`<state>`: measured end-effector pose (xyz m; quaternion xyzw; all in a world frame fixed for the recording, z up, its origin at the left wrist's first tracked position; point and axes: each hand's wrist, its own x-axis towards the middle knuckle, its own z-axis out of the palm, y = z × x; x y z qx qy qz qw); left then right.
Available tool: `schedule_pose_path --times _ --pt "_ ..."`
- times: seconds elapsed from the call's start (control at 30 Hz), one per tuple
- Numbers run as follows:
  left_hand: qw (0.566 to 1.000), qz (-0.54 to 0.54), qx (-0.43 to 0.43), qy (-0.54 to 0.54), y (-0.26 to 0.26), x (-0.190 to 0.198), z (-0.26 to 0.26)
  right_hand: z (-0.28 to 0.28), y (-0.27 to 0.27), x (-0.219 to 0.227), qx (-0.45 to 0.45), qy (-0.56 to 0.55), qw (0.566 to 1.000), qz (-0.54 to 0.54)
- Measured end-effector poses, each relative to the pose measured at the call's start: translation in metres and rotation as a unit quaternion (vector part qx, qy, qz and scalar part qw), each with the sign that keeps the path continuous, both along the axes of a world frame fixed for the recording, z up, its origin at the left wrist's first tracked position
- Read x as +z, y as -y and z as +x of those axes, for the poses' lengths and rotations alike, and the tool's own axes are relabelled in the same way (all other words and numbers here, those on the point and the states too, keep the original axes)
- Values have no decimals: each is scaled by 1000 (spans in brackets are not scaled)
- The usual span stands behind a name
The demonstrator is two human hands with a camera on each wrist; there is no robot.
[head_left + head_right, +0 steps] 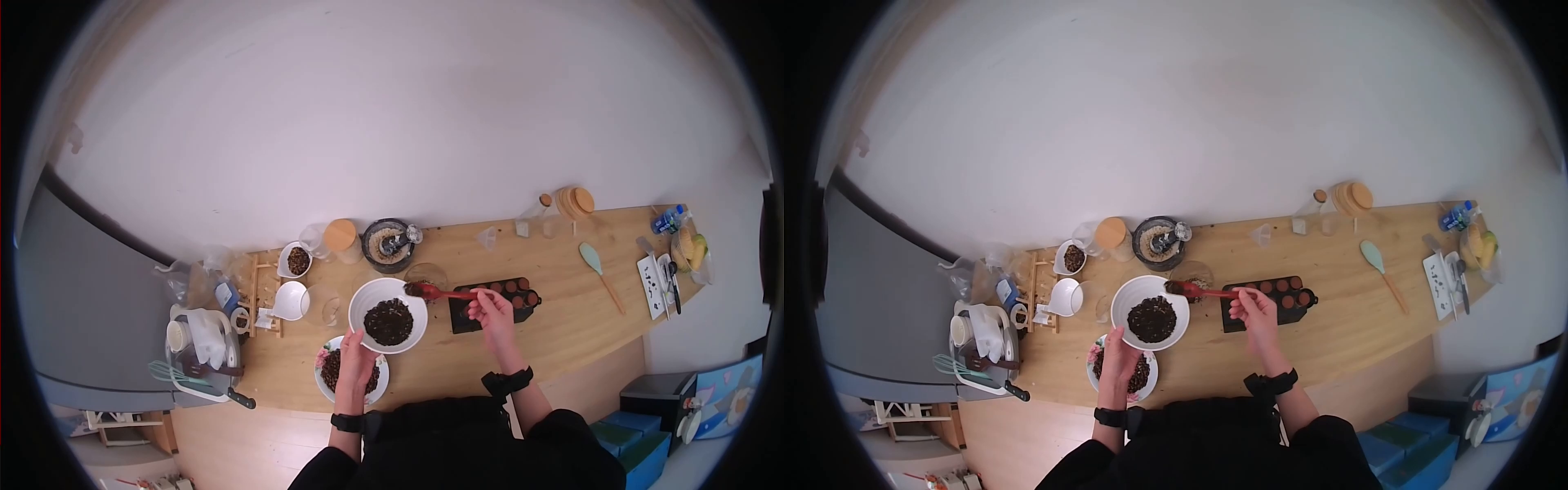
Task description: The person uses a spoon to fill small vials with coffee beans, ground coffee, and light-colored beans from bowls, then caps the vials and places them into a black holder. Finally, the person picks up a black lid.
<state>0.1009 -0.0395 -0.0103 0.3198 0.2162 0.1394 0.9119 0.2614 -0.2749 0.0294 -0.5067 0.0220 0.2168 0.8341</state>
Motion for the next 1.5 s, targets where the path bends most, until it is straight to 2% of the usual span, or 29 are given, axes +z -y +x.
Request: schedule_pose_path --times 0.1,0.13,0.2,0.23,0.27,0.33,0.37,0.5,0.57,0.6,0.67,0.7,0.77,0.8,0.87,0.9,0.97,1.27,1.5 --pt "999 -10 35 -13 -5 0 -9 11 4 -5 -50 74 990 -109" --pt "999 -11 35 -14 -6 4 -11 10 1 -4 -50 74 990 -109" --pt "999 -9 40 -3 -6 9 -13 5 -8 -1 -29 193 956 -219" --pt "999 -9 42 -4 -6 9 -14 1 -10 6 -12 292 917 -271" --pt "999 -4 43 -4 -6 9 -15 -1 -10 12 -9 292 917 -270" --pt "999 -1 49 -4 -6 8 -17 -7 -12 20 -19 497 788 -363" --pt "999 5 50 -13 -6 7 -17 -12 -13 21 -26 474 814 -335" --pt "998 26 37 -33 -5 7 -17 -33 -17 46 7 452 847 -278" --pt "999 24 32 -36 -2 6 -15 -38 -19 52 83 486 825 -276" --pt "999 22 28 -37 -1 6 -14 -39 -18 50 83 486 825 -277" --pt "999 31 21 -32 1 12 -12 -37 -16 43 89 532 786 -302" --pt "999 40 16 -27 2 14 -12 -38 -13 42 90 533 786 -302" --pt "998 42 21 -28 2 15 -11 -43 -6 39 121 452 832 -298" --pt "998 45 24 -29 2 16 -12 -47 -5 37 123 451 832 -297" --pt "999 29 34 -23 3 15 -10 -54 -8 33 128 300 914 -240" --pt "999 14 43 -15 4 15 -9 -57 -10 27 129 300 914 -240" --pt "999 18 37 -18 5 15 -10 -60 -16 11 103 129 974 -155" --pt "999 21 37 -20 6 17 -13 -42 -15 -5 60 18 995 -73" --pt "998 42 23 -35 9 16 -11 -36 -13 0 77 25 995 -67"
